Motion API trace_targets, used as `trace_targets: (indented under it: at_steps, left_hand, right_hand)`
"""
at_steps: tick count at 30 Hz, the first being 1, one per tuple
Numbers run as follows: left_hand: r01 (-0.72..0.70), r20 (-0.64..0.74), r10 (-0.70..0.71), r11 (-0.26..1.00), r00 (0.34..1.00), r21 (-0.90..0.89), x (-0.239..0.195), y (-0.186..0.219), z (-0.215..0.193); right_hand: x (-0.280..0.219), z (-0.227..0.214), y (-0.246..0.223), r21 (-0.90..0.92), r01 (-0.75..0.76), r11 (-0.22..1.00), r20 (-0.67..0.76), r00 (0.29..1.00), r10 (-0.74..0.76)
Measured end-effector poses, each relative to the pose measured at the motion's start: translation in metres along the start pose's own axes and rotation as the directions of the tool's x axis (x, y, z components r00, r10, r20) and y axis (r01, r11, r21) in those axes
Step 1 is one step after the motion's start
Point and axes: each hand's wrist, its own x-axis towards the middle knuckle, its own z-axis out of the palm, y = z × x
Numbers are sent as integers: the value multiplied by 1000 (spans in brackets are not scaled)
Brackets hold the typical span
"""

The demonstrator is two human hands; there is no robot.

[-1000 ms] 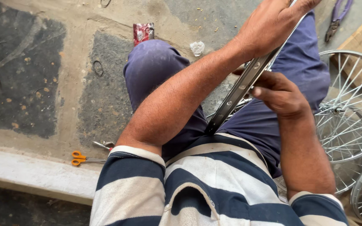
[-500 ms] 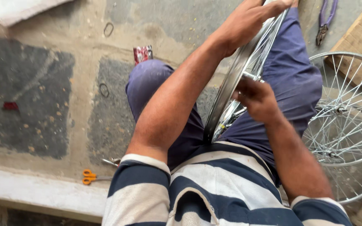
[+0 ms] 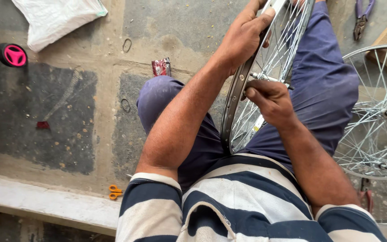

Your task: The person sits on the ground and repeatedly rubs a small white object along the inner rim of a bicycle wheel held between their legs. They rotate the wheel periodically to access different sections of the rim.

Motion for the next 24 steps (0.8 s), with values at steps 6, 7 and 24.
trace_targets:
  at_steps: [6, 7, 24]
  left_hand:
    - [-5, -10, 6, 998, 1000, 60, -1, -1, 0]
    - [0, -9, 1, 999, 1000, 43, -2, -1, 1]
    - [-3, -75, 12, 993, 997, 120, 9, -20, 1]
  right_hand:
    - [2, 19, 4, -217, 283, 934, 41, 959, -281]
    - [0, 23, 4, -330, 234, 915, 55, 972, -228]
    - [-5, 23, -5, 176, 93, 980, 15, 995, -97]
